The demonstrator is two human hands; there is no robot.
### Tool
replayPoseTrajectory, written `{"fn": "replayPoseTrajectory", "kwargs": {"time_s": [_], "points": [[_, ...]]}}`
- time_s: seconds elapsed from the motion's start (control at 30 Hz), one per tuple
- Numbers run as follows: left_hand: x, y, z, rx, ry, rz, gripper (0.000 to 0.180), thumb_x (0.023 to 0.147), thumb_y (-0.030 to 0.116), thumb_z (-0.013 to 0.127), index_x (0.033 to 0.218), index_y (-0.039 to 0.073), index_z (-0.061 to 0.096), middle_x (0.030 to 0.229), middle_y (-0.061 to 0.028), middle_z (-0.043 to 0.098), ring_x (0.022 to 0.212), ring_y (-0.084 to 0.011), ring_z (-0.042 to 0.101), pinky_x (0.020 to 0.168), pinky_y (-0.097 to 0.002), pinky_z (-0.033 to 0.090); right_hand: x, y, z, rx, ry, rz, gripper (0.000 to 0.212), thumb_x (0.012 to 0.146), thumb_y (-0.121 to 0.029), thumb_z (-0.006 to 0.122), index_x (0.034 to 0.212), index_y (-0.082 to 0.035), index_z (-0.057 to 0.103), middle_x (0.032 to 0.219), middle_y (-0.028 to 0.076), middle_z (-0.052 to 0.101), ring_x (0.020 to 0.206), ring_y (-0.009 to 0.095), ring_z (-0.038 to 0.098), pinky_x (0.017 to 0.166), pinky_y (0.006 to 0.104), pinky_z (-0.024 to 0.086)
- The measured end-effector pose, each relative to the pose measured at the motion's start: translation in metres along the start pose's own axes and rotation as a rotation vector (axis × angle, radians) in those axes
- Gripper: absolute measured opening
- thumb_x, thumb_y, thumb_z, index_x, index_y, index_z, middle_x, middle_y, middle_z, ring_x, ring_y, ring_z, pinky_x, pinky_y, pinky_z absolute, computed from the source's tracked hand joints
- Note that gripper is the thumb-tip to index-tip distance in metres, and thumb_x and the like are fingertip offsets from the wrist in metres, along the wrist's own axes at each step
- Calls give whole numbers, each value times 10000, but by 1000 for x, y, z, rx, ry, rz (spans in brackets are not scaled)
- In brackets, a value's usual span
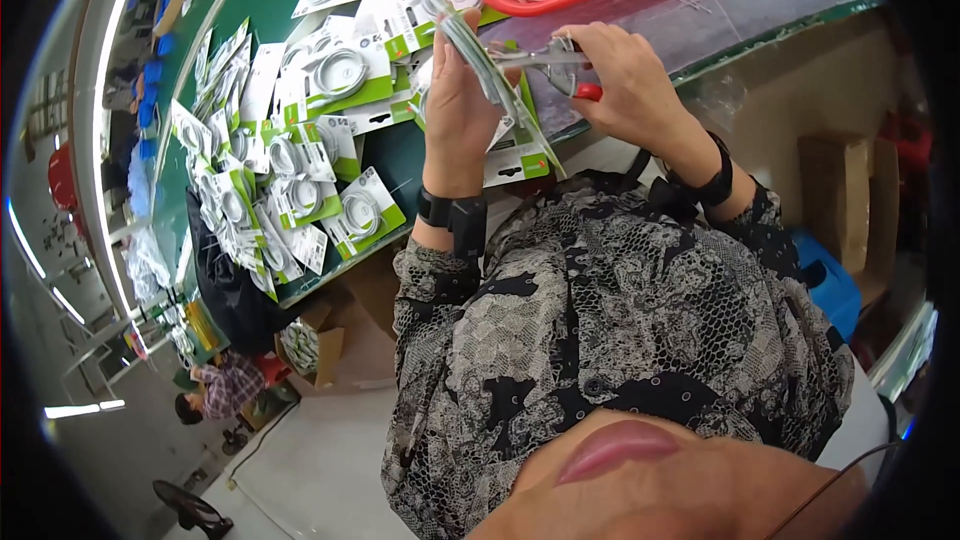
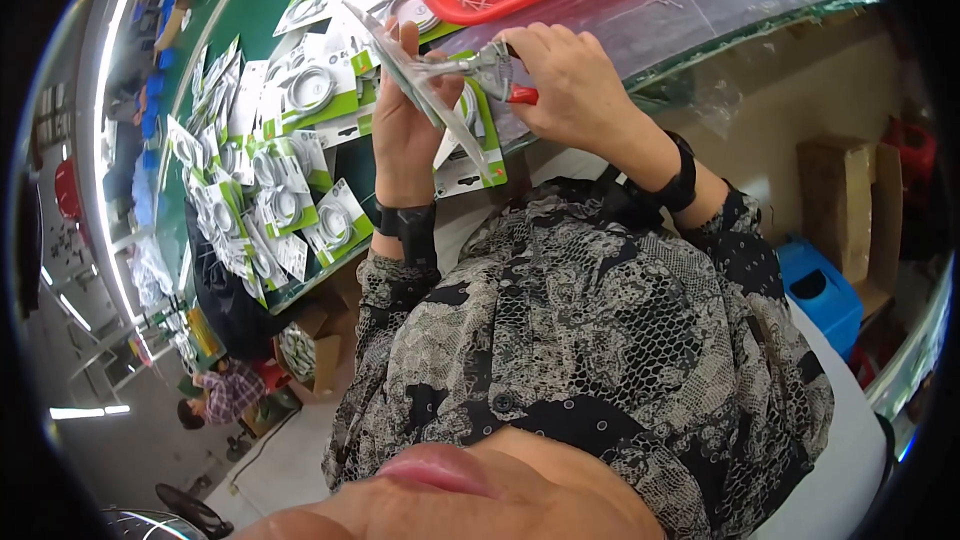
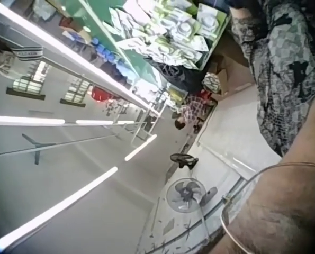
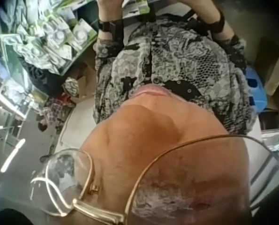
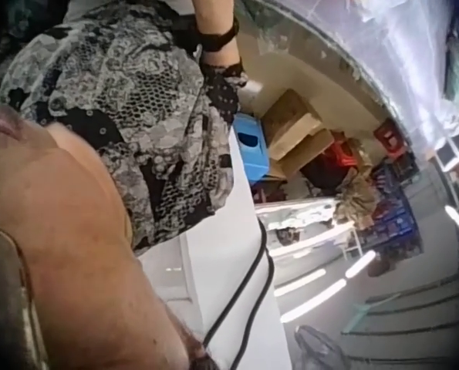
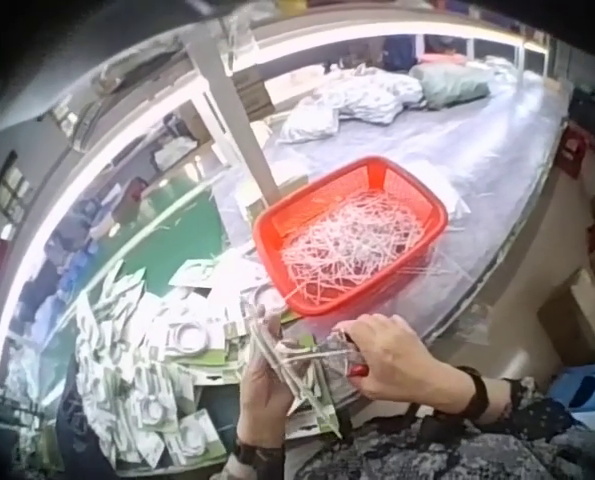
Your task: The person picks up a cable package, turns it over, and uses shears to cut the plastic ties on the back. They then place the package on a pile and pick up another cable package to repeat the process.
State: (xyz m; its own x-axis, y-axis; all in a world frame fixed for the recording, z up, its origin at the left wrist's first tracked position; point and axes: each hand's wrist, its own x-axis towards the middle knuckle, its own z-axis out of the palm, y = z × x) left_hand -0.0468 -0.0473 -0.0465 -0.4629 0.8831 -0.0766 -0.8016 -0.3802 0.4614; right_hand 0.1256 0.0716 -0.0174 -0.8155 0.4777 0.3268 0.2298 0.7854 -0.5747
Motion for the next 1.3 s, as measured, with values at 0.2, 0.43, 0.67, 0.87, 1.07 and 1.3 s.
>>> {"fn": "replayPoseTrajectory", "kwargs": {"time_s": [0.2,0.43,0.67,0.87,1.07,1.3], "points": [[-1,-34,-12,-185,117,-189,429,1009,215,451,1423,144,363,1356,-69,491,1030,-227,597,808,-389,549,-5,11,11,-8,35,15,454,717,-149,702,1137,-66,551,978,92,609,876,293,592,792,380,443],[-8,-30,20,-345,112,-168,438,1012,256,443,1427,138,374,1364,-84,496,1141,-232,553,964,-398,504,-8,31,6,70,73,77,478,716,-135,711,1160,-51,552,961,100,608,859,287,590,770,389,462],[-24,-12,5,-502,-8,-251,506,1014,341,430,1460,132,316,1364,-91,499,1234,-248,510,1071,-478,417,-26,22,-1,6,11,36,516,681,-96,699,1175,-66,556,928,76,593,858,269,583,755,383,440],[-20,-18,9,-180,-35,-5,570,1000,433,422,1467,135,287,1344,-103,511,1257,-263,496,1058,-538,421,-25,12,7,-100,-15,-9,527,668,-81,679,1181,-92,558,930,62,589,881,258,582,760,376,415],[-3,-23,2,-90,-108,-18,586,989,479,410,1445,124,315,1336,-127,518,1227,-280,522,1006,-583,449,-25,16,2,-151,-13,54,493,692,-94,665,1173,-100,557,968,64,602,919,267,585,782,377,413],[27,-23,-15,30,-329,-95,613,982,485,422,1433,79,327,1334,-166,509,1183,-312,553,972,-581,474,-25,30,-4,-171,9,61,431,723,-88,655,1140,-80,543,990,90,610,942,297,586,817,410,429]]}}
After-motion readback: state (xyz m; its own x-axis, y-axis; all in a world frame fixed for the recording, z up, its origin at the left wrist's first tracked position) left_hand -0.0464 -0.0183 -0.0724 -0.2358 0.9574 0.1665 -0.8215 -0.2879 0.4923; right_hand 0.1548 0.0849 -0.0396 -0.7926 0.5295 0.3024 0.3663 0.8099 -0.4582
